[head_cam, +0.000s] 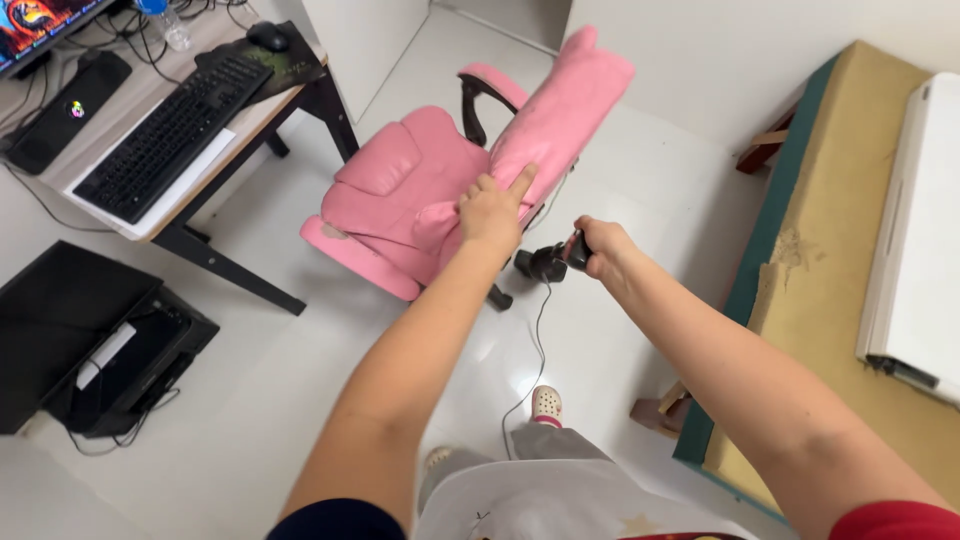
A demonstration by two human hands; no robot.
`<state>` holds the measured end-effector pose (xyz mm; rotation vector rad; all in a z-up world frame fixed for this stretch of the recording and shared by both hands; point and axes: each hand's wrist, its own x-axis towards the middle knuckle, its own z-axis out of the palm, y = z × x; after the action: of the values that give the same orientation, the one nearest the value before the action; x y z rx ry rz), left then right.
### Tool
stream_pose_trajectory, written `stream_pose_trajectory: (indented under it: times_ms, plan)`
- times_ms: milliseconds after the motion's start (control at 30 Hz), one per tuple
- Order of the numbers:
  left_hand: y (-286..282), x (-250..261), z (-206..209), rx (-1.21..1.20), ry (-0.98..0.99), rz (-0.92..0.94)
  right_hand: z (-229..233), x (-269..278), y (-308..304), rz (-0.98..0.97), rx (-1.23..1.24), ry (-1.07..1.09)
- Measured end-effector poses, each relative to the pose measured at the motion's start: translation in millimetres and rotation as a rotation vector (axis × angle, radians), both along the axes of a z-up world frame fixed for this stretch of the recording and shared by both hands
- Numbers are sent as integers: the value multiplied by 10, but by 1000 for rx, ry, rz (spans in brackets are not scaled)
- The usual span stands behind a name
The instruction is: Vacuuming the floor of a room around the bed and desk area.
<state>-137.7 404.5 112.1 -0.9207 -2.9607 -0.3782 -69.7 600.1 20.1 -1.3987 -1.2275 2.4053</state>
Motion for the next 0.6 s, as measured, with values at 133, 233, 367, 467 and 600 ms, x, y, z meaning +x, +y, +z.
stream_pose_trajectory:
  times_ms: [133, 233, 367, 467, 600]
  plan:
    - [-738, 174, 65, -103, 66, -146, -88, 513, -255, -106, -113, -40]
    - [-1400, 241, 193, -140, 26, -224, 22, 863, -678, -150, -110, -54]
    - [-2215, 472, 319, -119, 67, -308, 103, 1328, -1254, -90, 6, -48]
    - [-2756, 517, 463, -103, 22, -318, 207, 1438, -1409, -80, 41, -16]
    - [-3350, 739, 437, -197, 28, -321, 298, 1794, -1626, -115, -96, -98]
